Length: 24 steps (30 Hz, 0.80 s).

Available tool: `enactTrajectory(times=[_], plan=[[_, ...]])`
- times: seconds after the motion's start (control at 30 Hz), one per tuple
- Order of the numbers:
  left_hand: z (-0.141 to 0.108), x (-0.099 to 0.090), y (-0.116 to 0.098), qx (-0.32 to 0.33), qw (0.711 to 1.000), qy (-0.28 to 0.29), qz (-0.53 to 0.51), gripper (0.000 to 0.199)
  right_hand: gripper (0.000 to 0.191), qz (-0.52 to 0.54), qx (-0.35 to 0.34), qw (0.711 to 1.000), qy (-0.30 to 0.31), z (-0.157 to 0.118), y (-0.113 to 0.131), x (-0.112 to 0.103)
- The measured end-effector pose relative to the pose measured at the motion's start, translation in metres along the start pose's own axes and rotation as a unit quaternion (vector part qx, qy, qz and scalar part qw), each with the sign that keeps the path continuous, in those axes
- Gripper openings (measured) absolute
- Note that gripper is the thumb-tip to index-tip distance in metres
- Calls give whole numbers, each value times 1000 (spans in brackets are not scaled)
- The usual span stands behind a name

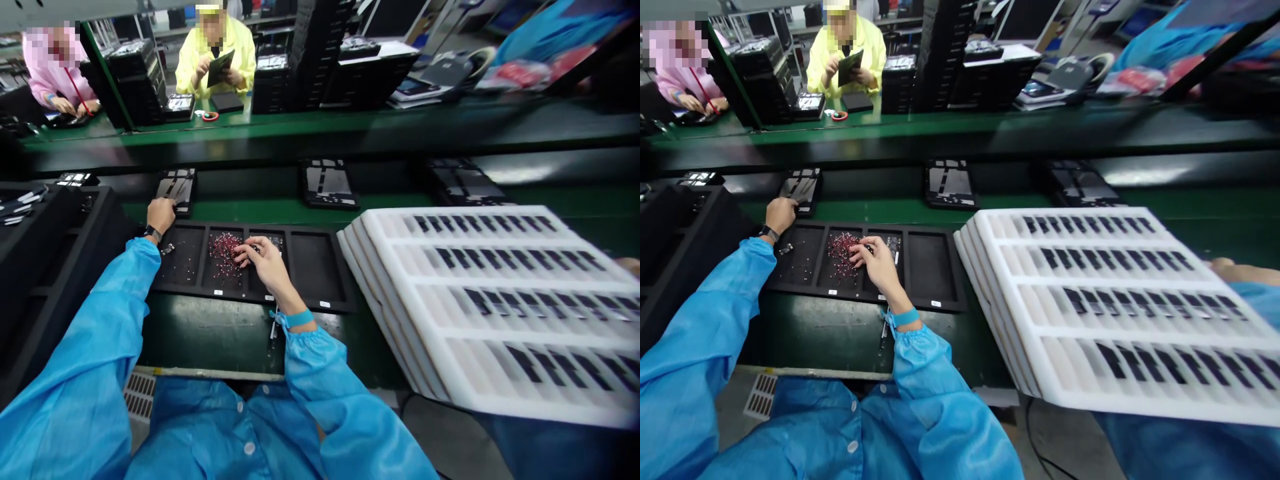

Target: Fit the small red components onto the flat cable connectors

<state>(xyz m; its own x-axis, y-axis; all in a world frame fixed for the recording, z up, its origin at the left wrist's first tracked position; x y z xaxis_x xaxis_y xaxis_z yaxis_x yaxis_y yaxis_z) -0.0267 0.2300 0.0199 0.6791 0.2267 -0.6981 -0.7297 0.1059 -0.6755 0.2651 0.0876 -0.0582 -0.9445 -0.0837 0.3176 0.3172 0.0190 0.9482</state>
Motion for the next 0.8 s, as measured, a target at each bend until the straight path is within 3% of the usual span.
enactTrajectory(times=[0.1, 0.2, 0.3, 0.37, 0.5, 0.57, 0.63, 0.8], plan=[[-1, -5, 8, -29, 998, -8, 47, 15, 43, 5, 10, 1000, 16, -2, 3, 1], [-11, -22, -2, -27, 996, -42, 76, 21, 41, 0, 16, 999, 37, -5, 6, 6], [-56, -35, -34, 28, 998, -52, 29, 26, 39, -5, 6, 999, 38, -8, 11, 8], [-108, -28, -61, 72, 997, 4, -17, 26, 39, -3, -16, 1000, 12, -8, 19, 2], [-216, 13, -105, 148, 982, 117, -32, 18, 35, 4, -84, 993, -84, -6, 44, -31], [-241, 47, -123, 180, 966, 184, -38, 14, 30, 10, -118, 982, -146, -6, 56, -56], [-234, 80, -137, 181, 963, 198, -15, 14, 24, 23, -142, 967, -212, -6, 63, -84], [-165, 160, -177, 153, 954, 223, 127, 35, 16, 59, -118, 935, -330, -9, 54, -134]])
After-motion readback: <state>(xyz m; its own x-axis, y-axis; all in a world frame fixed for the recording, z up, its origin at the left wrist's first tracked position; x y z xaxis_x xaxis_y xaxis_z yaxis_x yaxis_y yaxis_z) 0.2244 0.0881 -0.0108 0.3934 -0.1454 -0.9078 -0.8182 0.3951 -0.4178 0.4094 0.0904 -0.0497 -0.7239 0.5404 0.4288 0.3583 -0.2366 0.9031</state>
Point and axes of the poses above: each hand's wrist, its own z-axis towards the middle knuckle, its own x-axis out of the palm, y = z × x, the point moved 8 cm from there along z, towards the middle knuckle, and after that the axes turned 1 degree about x, right-handed, at the moved point
